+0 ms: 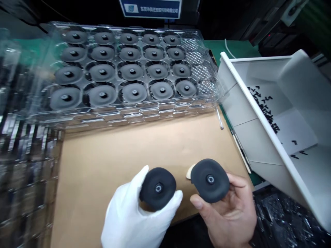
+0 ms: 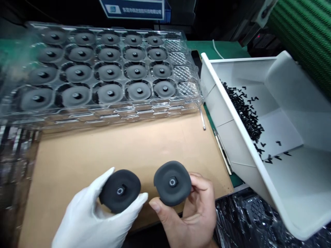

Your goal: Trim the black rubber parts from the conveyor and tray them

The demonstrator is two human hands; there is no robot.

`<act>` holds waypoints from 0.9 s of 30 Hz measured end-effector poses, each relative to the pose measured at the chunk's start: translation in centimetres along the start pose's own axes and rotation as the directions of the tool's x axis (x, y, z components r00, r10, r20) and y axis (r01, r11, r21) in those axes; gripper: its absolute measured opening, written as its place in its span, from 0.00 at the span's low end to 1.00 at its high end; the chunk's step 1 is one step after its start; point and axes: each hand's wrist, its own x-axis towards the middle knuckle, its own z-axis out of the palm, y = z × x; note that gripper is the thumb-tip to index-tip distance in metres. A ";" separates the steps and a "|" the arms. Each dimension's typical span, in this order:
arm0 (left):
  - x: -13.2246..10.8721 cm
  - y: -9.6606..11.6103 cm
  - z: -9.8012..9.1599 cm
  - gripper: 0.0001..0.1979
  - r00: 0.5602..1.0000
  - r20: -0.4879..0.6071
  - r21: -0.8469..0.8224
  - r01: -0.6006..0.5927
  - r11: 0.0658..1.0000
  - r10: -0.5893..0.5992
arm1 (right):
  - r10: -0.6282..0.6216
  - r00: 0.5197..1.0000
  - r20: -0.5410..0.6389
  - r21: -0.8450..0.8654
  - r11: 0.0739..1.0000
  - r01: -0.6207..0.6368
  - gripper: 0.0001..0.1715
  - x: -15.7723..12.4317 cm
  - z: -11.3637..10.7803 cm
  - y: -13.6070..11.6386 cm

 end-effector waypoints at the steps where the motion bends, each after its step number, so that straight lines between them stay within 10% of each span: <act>1: -0.1 0.4 -0.2 0.35 1.000 -0.017 0.011 -0.025 1.000 0.025 | 0.002 1.000 -0.012 0.000 1.000 -0.002 0.36 -0.1 -0.2 0.0; 11: -1.8 1.7 -2.2 0.32 0.982 -0.115 -0.015 -0.155 0.988 0.153 | 0.135 0.969 -0.208 0.036 0.991 -0.130 0.38 -1.2 0.0 -2.3; 27: -2.2 1.1 -1.6 0.32 0.987 -0.095 -0.073 -0.139 0.988 0.132 | 0.127 0.972 -0.199 0.044 0.992 -0.121 0.38 -1.7 0.0 -2.5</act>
